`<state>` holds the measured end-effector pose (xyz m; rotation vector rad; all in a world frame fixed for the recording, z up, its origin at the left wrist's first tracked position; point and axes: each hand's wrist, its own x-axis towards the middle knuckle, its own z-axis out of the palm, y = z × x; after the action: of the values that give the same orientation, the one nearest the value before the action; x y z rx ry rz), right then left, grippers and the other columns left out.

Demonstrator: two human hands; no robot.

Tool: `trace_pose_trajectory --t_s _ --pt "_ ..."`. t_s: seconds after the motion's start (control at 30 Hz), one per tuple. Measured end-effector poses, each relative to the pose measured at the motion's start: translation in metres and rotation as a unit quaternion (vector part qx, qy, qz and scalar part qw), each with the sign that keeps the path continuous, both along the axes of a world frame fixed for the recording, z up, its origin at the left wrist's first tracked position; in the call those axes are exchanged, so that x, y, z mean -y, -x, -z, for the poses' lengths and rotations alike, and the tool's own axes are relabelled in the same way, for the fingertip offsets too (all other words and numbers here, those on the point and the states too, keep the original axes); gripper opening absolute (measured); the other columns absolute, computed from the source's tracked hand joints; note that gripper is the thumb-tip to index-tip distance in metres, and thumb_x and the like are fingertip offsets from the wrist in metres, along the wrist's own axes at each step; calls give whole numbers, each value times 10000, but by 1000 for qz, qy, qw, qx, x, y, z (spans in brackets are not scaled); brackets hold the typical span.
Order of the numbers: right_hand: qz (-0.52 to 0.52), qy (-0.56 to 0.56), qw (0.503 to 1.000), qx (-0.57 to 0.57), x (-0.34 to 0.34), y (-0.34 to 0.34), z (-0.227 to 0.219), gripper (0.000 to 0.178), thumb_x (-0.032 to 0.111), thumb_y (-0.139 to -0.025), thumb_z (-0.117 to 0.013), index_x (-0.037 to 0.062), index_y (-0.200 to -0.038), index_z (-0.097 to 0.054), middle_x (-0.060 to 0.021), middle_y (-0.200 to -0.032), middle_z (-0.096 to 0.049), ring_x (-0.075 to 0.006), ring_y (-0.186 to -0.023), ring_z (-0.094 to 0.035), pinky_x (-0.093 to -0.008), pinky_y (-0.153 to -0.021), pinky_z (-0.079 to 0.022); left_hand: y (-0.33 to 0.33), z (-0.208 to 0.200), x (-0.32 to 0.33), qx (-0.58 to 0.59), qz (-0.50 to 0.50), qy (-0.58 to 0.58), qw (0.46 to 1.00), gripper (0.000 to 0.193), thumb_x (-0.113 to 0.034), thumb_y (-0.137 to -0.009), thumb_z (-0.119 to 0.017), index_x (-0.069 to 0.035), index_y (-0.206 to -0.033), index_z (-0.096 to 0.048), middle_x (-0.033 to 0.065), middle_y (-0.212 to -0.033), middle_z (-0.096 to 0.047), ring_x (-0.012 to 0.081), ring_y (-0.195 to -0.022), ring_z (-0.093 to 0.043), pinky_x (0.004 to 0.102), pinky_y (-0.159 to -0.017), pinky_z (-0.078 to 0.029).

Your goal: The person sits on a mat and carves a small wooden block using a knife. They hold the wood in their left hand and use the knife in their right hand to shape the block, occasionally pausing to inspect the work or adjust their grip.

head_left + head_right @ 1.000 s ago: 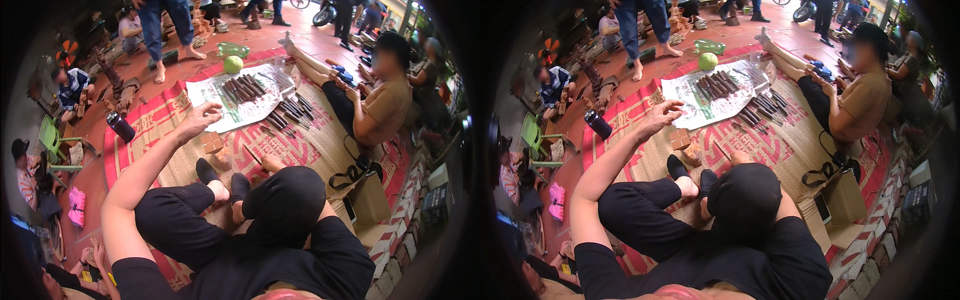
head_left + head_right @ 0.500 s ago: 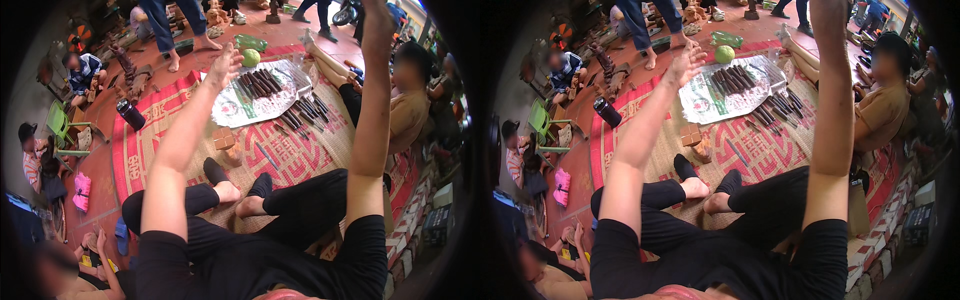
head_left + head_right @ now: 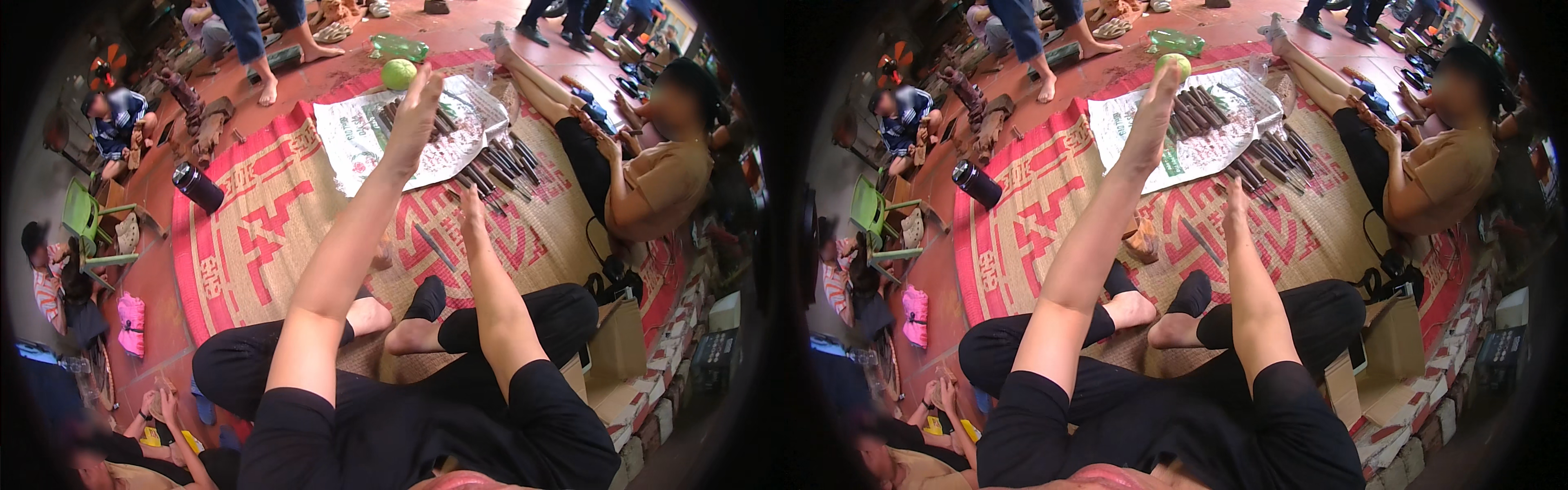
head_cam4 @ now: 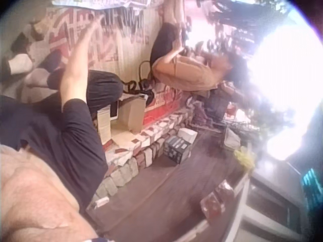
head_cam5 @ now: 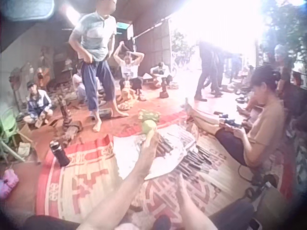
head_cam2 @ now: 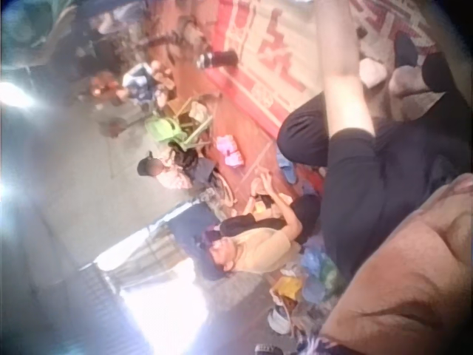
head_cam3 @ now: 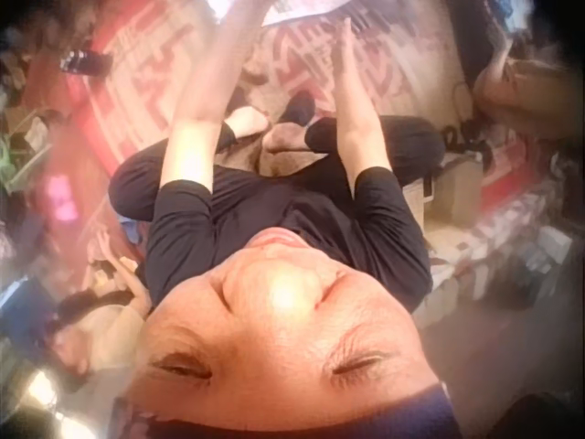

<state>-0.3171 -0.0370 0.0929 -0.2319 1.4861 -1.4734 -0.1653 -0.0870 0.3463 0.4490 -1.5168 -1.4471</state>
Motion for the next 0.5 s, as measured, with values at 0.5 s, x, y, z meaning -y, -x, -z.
trace_pose_trajectory --t_s 0.5 --pt "22 475 864 -165 -5 -57 -215 622 509 -934 -351 19 -1306 -437 -148 -1314 -474 -256 -1224 -412 -379 -1010 -339 21 128 35 -104 33 -469 876 615 -532 -922 -416 -31 -1279 -413 137 -1049 -607 216 -934 -627 336 -804 -524"
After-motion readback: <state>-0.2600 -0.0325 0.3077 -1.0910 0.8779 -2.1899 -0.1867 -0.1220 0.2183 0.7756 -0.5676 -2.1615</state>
